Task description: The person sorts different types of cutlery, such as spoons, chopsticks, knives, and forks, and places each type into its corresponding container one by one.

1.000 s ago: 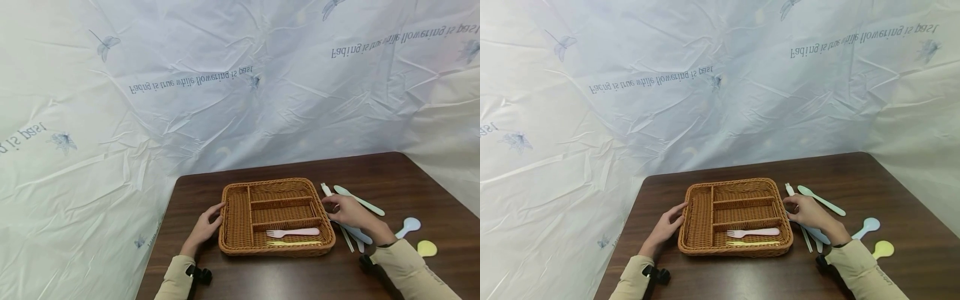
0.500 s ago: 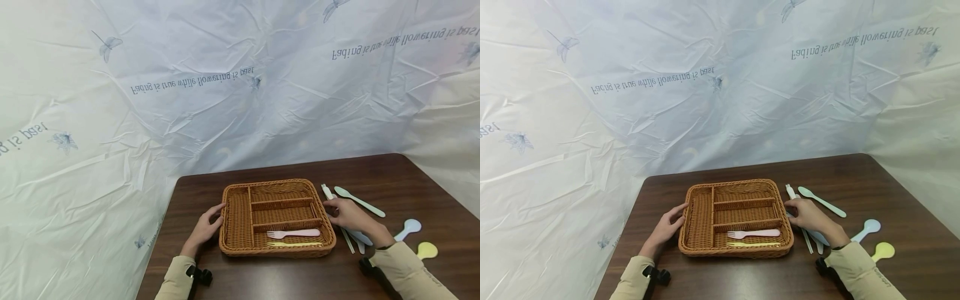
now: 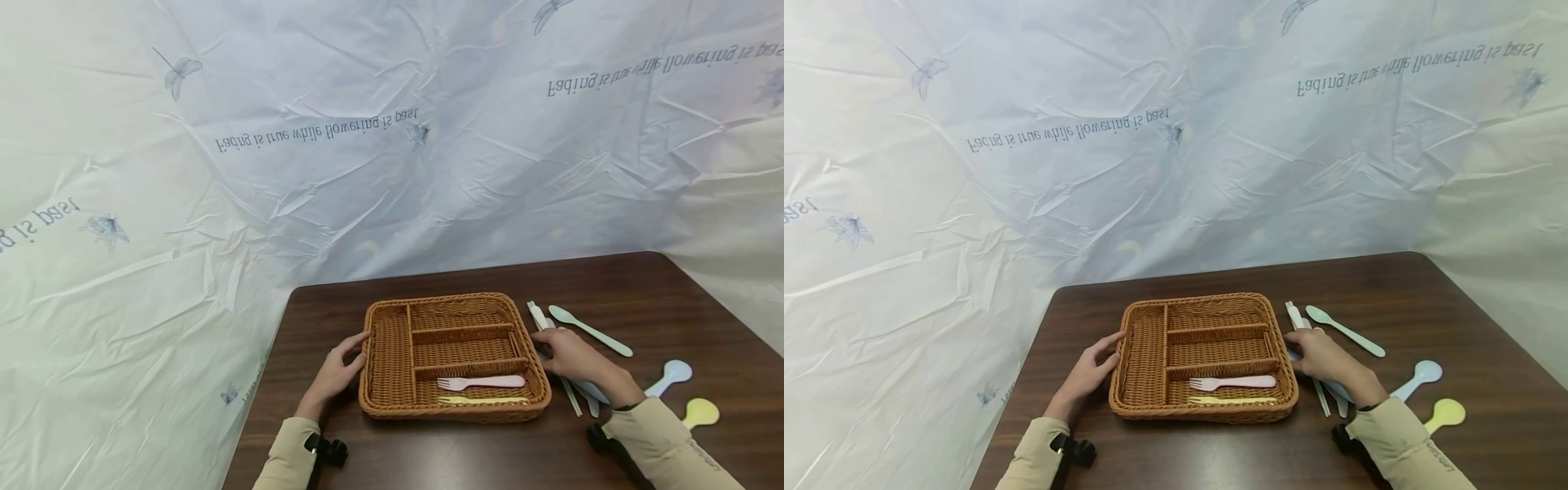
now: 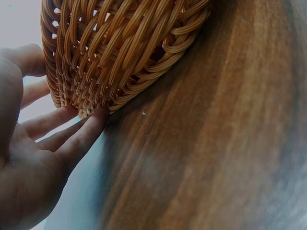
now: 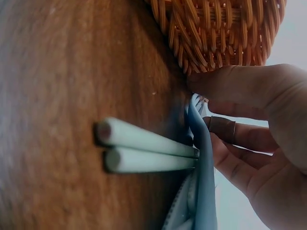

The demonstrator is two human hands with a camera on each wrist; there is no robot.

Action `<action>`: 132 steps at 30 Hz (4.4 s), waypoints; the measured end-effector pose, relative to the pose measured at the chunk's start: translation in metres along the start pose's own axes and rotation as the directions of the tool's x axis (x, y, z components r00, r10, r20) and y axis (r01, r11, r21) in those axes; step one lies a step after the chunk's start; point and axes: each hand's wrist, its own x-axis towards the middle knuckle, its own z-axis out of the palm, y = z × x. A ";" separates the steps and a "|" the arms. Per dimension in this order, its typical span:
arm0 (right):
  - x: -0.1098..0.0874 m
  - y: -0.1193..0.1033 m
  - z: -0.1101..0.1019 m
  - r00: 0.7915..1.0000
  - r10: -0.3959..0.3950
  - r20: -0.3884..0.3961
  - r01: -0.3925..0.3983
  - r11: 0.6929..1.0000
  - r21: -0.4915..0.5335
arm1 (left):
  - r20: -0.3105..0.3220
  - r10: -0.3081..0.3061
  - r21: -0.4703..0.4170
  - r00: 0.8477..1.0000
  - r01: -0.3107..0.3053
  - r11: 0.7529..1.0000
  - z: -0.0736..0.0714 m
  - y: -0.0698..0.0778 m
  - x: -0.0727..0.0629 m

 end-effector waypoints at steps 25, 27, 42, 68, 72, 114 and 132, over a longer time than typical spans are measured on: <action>0.001 -0.002 0.003 1.000 -0.022 -0.014 0.021 0.999 -0.044 | 0.004 -0.017 -0.006 1.000 0.017 1.000 0.000 -0.003 0.001; 0.001 -0.002 0.003 1.000 -0.018 -0.019 0.017 0.999 -0.045 | 0.004 -0.017 -0.004 1.000 0.017 1.000 0.000 -0.003 0.001; 0.002 -0.003 -0.002 0.998 0.047 -0.037 -0.048 0.999 -0.006 | 0.003 -0.004 0.003 1.000 0.004 1.000 0.000 -0.004 0.002; -0.003 0.001 -0.027 0.993 0.078 -0.085 -0.073 0.995 0.068 | 0.013 -0.009 0.022 1.000 0.009 1.000 -0.001 -0.002 0.000; -0.004 -0.001 -0.030 0.993 0.065 -0.103 -0.058 0.996 0.062 | 0.016 0.010 0.006 1.000 -0.010 1.000 0.000 -0.003 0.000; 0.013 -0.045 -0.048 0.985 -0.067 -0.161 0.080 0.994 0.073 | 0.013 0.012 0.029 1.000 -0.012 1.000 0.001 -0.004 -0.002; 0.019 -0.062 -0.040 0.979 -0.133 -0.155 0.147 0.986 0.079 | 0.009 0.022 0.026 1.000 -0.022 0.999 -0.001 -0.005 -0.001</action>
